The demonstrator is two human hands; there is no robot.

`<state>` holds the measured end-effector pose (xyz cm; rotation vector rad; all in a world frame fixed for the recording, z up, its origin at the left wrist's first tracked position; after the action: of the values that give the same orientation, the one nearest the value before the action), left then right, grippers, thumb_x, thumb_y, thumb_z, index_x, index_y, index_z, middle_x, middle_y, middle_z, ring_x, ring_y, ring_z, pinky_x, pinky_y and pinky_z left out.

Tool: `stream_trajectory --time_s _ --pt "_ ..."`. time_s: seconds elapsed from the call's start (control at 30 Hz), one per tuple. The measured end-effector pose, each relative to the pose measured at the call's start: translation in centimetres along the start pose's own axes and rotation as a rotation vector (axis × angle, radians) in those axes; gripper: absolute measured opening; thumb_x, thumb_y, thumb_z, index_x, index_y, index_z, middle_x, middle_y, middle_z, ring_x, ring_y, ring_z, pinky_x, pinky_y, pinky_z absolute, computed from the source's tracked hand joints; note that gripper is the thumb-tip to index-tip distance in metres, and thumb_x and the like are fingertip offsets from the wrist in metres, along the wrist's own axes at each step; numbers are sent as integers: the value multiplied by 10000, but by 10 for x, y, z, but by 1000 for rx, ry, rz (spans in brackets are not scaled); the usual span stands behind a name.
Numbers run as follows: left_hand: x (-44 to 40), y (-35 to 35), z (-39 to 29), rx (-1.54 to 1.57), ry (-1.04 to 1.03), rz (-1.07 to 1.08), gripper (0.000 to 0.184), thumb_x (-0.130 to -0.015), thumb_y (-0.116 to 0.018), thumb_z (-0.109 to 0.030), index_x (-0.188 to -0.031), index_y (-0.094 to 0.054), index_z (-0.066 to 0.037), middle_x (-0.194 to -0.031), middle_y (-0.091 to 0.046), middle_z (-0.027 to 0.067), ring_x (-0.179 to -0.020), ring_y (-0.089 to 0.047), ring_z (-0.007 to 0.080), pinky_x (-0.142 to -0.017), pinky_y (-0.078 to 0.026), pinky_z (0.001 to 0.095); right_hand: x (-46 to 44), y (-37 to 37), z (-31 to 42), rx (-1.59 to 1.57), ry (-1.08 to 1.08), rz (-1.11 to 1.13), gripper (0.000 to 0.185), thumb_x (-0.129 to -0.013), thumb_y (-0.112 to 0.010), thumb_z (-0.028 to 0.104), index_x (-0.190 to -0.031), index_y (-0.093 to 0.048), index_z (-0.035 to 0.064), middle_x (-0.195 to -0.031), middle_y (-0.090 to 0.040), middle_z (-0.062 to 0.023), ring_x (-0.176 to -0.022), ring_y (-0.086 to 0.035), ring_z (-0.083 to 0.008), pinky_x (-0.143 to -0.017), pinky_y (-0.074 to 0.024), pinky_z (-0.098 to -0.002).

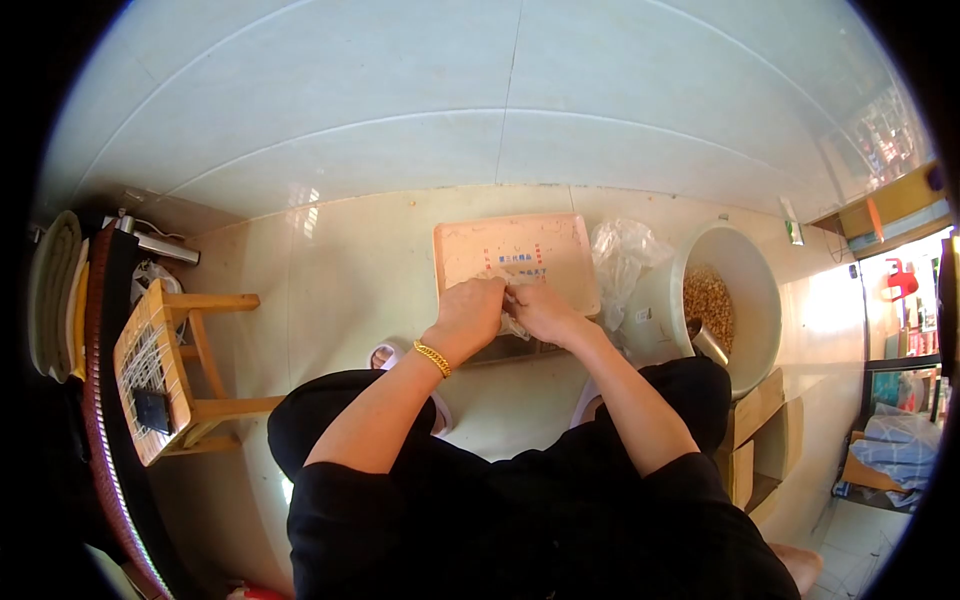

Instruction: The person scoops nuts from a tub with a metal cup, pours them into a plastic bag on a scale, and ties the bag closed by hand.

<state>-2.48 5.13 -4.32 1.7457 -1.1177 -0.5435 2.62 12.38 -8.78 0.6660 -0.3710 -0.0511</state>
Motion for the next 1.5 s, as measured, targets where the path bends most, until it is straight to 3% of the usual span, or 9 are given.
stream_trajectory --time_s 0.33,0.63,0.97,1.07,1.17,1.27,1.33,1.43,1.5 --pt "-4 -3 9 1 86 -3 124 -752 -555 -70 -857 -620 -53 -812 -652 153 -777 -633 322 -672 -504 420 0 4 9 -8 -2 -29 329 -933 -410 275 -940 -600 6 -929 -616 -239 -888 -573 -416 -742 -447 -469" --pt "-2 -6 8 16 23 -18 151 -775 -510 -74 -876 -621 -54 -826 -647 173 -798 -629 336 -686 -496 431 0 2 8 42 -12 -28 301 -922 -416 248 -952 -596 8 -941 -618 -235 -894 -577 -411 -750 -447 -468" --pt "-6 2 5 19 152 10 175 -791 -504 -128 -819 -655 -44 -815 -648 183 -782 -630 340 -691 -497 433 5 11 -7 -259 -52 -168 252 -921 -477 233 -925 -596 11 -909 -618 -226 -858 -578 -402 -738 -448 -441" --pt "-14 -14 18 94 162 7 204 -804 -478 -129 -829 -658 -37 -792 -655 167 -729 -645 307 -656 -507 405 5 12 -9 -214 -56 -143 253 -922 -477 235 -919 -596 12 -898 -619 -219 -852 -577 -399 -735 -447 -442" --pt "-22 -42 46 376 331 139 239 -818 -448 -138 -842 -656 -24 -763 -653 139 -644 -649 248 -596 -509 358 7 17 3 -44 9 -157 249 -916 -472 224 -920 -596 8 -895 -616 -214 -853 -576 -396 -735 -447 -447" --pt "-17 -39 47 426 419 192 264 -822 -486 -206 -908 -660 -26 -895 -655 196 -789 -650 301 -706 -515 390 9 18 10 58 76 -174 230 -896 -471 196 -928 -598 7 -917 -607 -211 -864 -573 -396 -745 -449 -450" --pt "-6 -47 41 786 596 345 286 -823 -463 -207 -895 -637 8 -845 -654 180 -669 -645 255 -638 -516 371 9 18 10 82 117 -183 220 -883 -471 178 -933 -601 8 -934 -602 -209 -871 -571 -396 -752 -450 -451" --pt "-3 -51 44 1037 716 341 277 -820 -447 -175 -856 -621 36 -757 -645 152 -568 -615 211 -543 -501 338 10 20 12 76 151 -204 204 -852 -474 141 -931 -606 6 -955 -591 -205 -868 -571 -393 -761 -455 -448" --pt "-6 -42 40 939 665 315 277 -841 -438 -178 -862 -629 21 -723 -628 131 -553 -602 201 -520 -489 317 11 18 12 177 149 -172 205 -829 -475 114 -934 -611 3 -964 -581 -197 -882 -575 -377 -775 -462 -444"
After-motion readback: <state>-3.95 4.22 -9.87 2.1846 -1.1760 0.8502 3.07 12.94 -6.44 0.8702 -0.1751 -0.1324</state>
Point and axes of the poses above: each hand's wrist, its own x-axis away from the middle knuckle, its own y-axis out of the back of the hand, z = x × y, the point moved 8 cm from there along -x, towards the middle knuckle
